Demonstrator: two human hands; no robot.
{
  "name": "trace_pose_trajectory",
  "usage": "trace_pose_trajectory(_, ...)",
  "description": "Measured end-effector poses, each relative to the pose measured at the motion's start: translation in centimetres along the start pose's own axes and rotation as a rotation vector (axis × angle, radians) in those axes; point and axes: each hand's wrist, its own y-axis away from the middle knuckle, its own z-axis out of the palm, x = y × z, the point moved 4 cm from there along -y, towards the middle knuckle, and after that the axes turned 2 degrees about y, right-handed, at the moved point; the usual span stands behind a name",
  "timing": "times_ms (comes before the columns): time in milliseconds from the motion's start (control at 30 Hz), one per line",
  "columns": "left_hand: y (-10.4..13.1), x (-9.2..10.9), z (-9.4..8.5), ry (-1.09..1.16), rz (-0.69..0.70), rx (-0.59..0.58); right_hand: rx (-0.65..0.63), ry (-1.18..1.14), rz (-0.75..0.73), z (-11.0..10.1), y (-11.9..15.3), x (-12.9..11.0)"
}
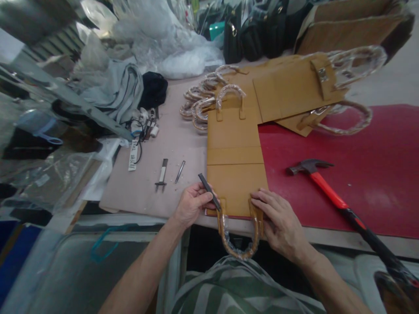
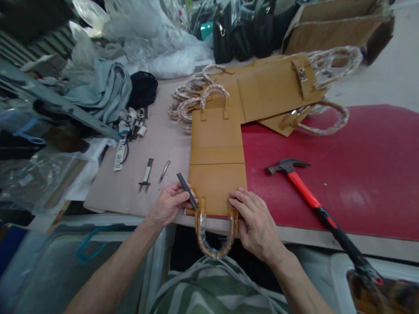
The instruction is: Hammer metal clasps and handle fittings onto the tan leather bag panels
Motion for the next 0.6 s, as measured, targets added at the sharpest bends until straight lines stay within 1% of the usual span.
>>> trace_pose_trajectory(233, 0.9, 0.2, 1.5, -0.333, 0.251, 0.041, -0.046, -0.023, 0.039, 0.2, 0.0, 0.1)
trace_pose_trajectory(333, 1.6, 0.5, 2.0, -0.483, 0.373, 0.021, -0.056, -0.03, 0.053, 0.1, -0.1, 0.0)
trace_pose_trajectory(433, 2.3, 0.8, 2.7, -0.628, 0.543, -0.013, -0.056, -0.03, 0.064, 0.1, -0.1, 0.0)
trace_pose_trajectory(500, 2.3, 0.8, 3.1, -0.662, 0.625, -0.033, -0.052, -0.022, 0.058, 0.2, -0.1, -0.1)
trace_pose_trajectory(600, 1.8, 0.3, 3.2, -0.641, 0.636, -0.054, -0.048, -0.012, 0.045, 0.1, 0.0, -0.1)
